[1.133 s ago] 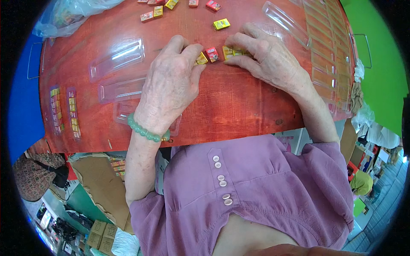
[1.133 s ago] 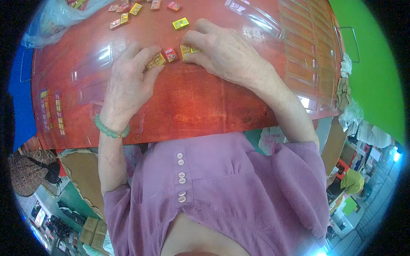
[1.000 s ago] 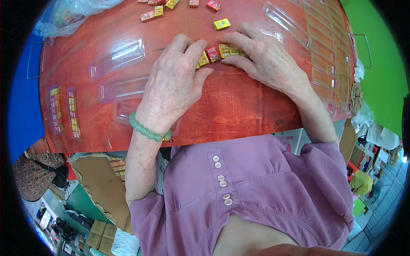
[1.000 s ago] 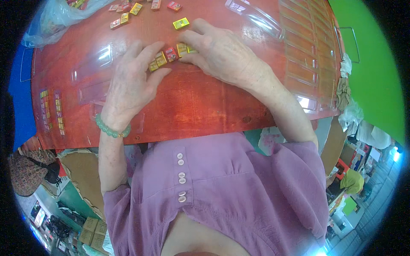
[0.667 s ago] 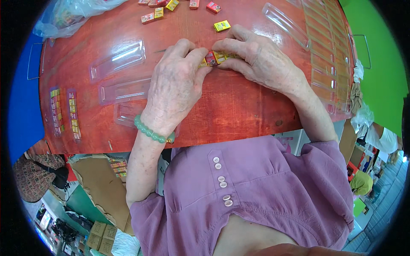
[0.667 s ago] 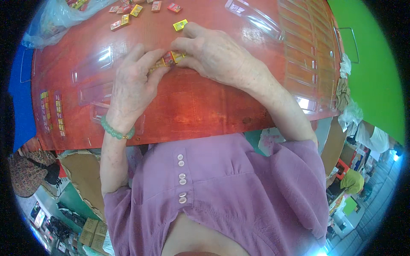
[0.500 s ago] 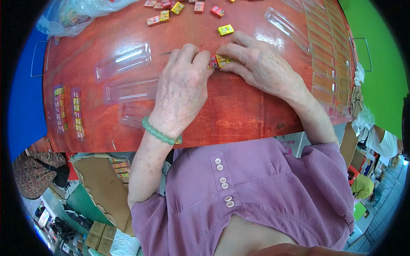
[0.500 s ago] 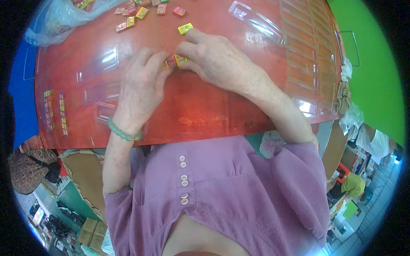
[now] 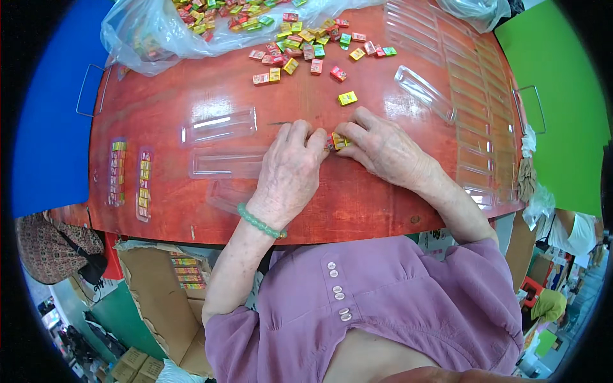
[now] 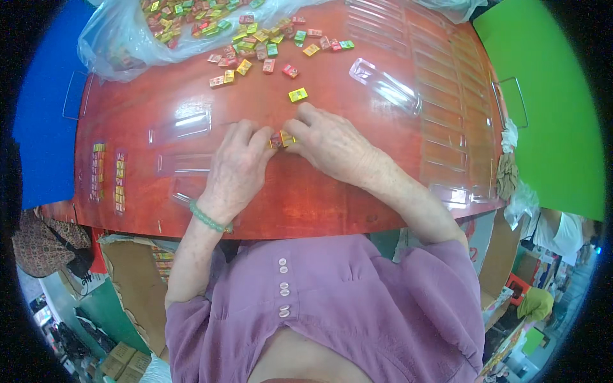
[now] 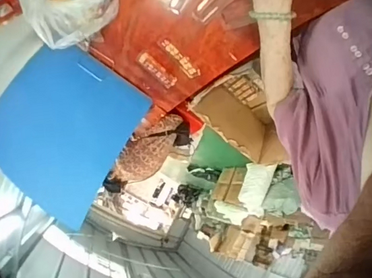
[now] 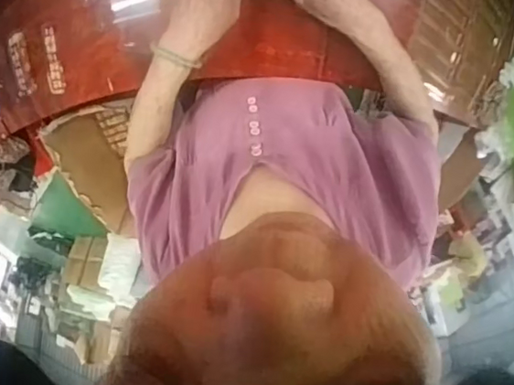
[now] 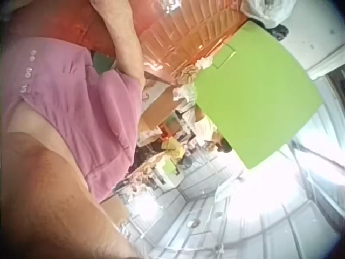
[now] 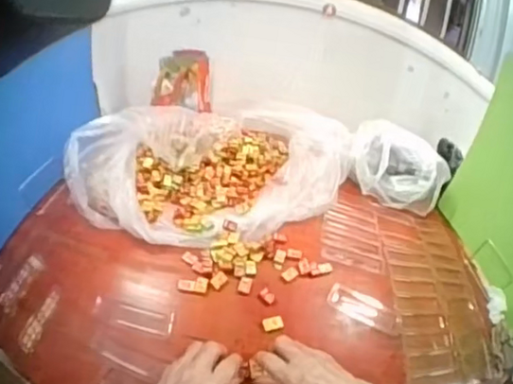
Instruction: Arranging and packing small colorful toy boxes into plastic organizer trays on a factory workbench.
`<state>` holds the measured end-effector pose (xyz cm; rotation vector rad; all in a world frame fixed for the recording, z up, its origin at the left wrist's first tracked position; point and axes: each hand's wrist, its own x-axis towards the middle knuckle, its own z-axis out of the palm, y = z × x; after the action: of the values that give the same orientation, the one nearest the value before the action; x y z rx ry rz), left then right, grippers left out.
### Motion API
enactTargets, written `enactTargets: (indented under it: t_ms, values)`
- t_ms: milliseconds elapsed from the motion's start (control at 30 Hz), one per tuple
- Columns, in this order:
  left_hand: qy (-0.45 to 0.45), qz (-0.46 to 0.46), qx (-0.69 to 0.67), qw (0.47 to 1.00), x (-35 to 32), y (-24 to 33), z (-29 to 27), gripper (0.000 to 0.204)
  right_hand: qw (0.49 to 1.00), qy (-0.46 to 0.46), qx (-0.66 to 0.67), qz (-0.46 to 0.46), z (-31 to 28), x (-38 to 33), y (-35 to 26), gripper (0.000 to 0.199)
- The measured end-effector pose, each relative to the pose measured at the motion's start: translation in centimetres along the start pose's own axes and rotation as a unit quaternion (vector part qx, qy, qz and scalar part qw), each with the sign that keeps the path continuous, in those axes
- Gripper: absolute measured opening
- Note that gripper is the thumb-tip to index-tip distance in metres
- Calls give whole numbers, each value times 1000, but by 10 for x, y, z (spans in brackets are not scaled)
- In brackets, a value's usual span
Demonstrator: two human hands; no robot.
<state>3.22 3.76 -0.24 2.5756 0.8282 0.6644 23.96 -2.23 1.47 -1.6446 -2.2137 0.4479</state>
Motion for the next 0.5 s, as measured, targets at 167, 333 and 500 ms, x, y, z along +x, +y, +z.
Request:
enactTargets:
  t_ms: [167, 333, 500]
  values:
    - [6, 1, 1, 1000, 0, -1, 0, 22, 996, -70, 15, 61, -26, 9, -4, 38]
    - [-7, -5, -2, 1000, 1, 0, -3, 22, 1000, 12, 6, 9, -46, 27, 34, 33]
    - [-9, -23, -10, 1000, 0, 0, -3, 26, 993, 96, 7, 74, -62, 52, 76, 21]
